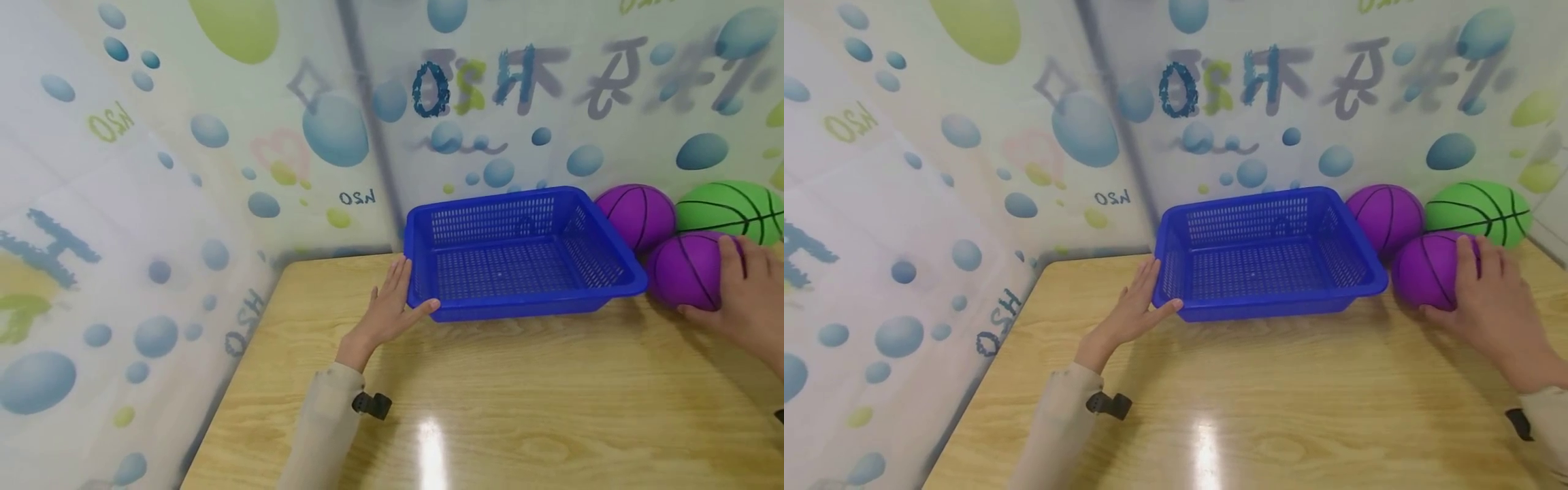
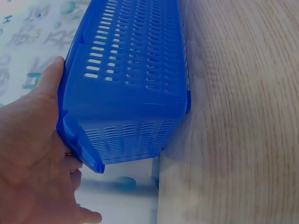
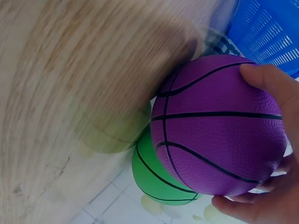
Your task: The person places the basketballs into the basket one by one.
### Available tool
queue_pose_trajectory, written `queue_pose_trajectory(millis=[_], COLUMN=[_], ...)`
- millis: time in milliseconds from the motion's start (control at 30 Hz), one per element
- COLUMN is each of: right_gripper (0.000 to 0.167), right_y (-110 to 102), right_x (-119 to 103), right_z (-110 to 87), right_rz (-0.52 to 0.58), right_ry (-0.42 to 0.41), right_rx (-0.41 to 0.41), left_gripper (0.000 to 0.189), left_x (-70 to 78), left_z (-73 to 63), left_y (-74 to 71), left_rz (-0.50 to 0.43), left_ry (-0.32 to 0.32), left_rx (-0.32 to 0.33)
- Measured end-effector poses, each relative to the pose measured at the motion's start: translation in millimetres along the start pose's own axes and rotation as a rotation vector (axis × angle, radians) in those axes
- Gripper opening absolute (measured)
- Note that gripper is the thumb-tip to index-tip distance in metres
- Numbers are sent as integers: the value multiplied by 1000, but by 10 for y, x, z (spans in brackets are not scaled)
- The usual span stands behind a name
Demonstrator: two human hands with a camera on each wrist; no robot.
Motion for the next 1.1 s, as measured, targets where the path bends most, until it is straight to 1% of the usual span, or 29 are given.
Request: queue_pose_trajectory(millis=[100, 167, 333, 400, 467, 533, 600, 700, 767, 900, 1000, 1100], right_gripper=[138, 136, 122, 120, 122, 122, 118, 111, 111, 107, 102, 100], right_y=[-18, -57, -340, -468, -562, -628, -627, -532, -397, -78, 177, 421], right_x=[9, -5, -160, -254, -361, -509, -685, -1008, -1232, -1687, -1997, -2263], right_z=[1, 10, 87, 184, 317, 482, 664, 920, 1067, 1316, 1449, 1529], right_rz=[28, 53, 135, 159, 192, 174, 161, 135, 153, 214, 252, 264], right_ry=[-3, -18, -118, -132, -126, -112, -105, -149, -187, -276, -316, -344], right_rx=[5, 39, 210, 227, 198, 140, 42, -105, -206, -376, -499, -592], left_gripper=[94, 94, 94, 94, 94, 94, 94, 94, 94, 94, 94, 94], left_x=[6, 2, -8, -6, -4, -5, -8, -9, -11, -10, -13, -15], left_z=[2, 3, 3, 7, 11, 15, 15, 24, 30, 44, 48, 40], left_y=[-2, -2, 7, 6, 4, 8, 10, 32, 45, 42, 25, 22], left_rz=[12, 17, 5, -6, -14, -21, -24, -30, -34, -47, -48, -57], left_ry=[-8, -20, -43, -41, -39, -39, -41, -42, -45, -47, -51, -50], left_rx=[-6, -15, -33, -31, -28, -30, -31, -36, -41, -43, -37, -40])
Point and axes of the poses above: each hand's wrist, its own z-axis towards the middle knuckle, its own y-axis out of the palm, x = y × z, the point moved 9 cm from there along z, towards the middle knuckle, and after that the axes turned 6 degrees about -x, right-handed, at the moved point
